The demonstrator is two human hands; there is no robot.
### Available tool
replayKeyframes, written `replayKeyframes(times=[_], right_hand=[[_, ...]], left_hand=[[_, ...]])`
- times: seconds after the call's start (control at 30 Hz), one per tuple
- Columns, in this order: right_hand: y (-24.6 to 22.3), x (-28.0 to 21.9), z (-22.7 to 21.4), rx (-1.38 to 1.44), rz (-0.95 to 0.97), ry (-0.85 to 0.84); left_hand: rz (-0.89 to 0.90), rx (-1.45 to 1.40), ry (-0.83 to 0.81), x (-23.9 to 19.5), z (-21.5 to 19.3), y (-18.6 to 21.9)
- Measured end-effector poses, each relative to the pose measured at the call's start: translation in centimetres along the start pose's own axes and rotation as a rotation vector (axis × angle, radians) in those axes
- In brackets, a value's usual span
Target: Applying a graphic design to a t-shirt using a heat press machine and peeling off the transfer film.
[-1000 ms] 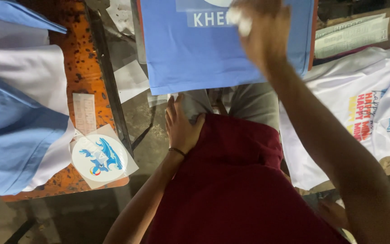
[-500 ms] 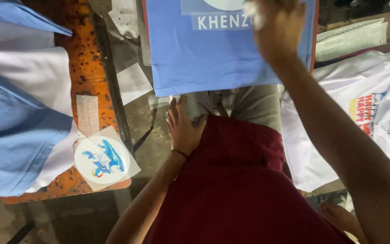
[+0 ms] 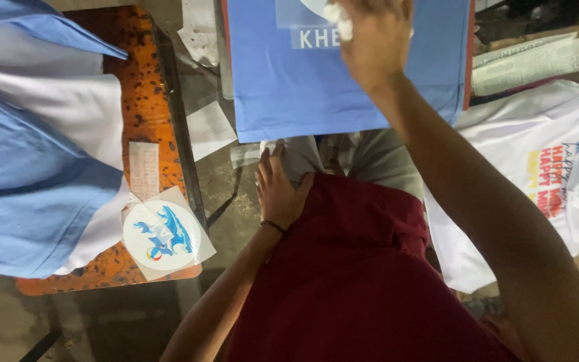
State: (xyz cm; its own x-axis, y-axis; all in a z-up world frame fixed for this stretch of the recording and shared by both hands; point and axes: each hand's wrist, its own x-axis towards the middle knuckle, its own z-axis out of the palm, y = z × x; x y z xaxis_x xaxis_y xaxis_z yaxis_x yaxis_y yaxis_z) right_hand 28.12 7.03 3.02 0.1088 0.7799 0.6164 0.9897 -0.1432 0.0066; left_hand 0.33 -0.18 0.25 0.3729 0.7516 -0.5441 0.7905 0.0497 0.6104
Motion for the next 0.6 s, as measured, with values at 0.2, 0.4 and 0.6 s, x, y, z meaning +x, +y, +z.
replayKeyframes(times=[0.2, 0.4, 0.6], right_hand=[[-1.3, 0.9, 0.5, 0.112, -0.088, -0.3], [-2.5, 0.8, 1.2, 0.164, -0.189, -0.238], [-4.0, 0.9, -1.0, 0.261, -0.068, -0.311]], left_hand=[[-0.044, -0.003, -0.024, -0.2, -0.4, 0.5], [-0.047, 0.027, -0.004, 0.1, 0.0, 0.0], [-0.064, -0.027, 0.028, -0.4, -0.2, -0.4]])
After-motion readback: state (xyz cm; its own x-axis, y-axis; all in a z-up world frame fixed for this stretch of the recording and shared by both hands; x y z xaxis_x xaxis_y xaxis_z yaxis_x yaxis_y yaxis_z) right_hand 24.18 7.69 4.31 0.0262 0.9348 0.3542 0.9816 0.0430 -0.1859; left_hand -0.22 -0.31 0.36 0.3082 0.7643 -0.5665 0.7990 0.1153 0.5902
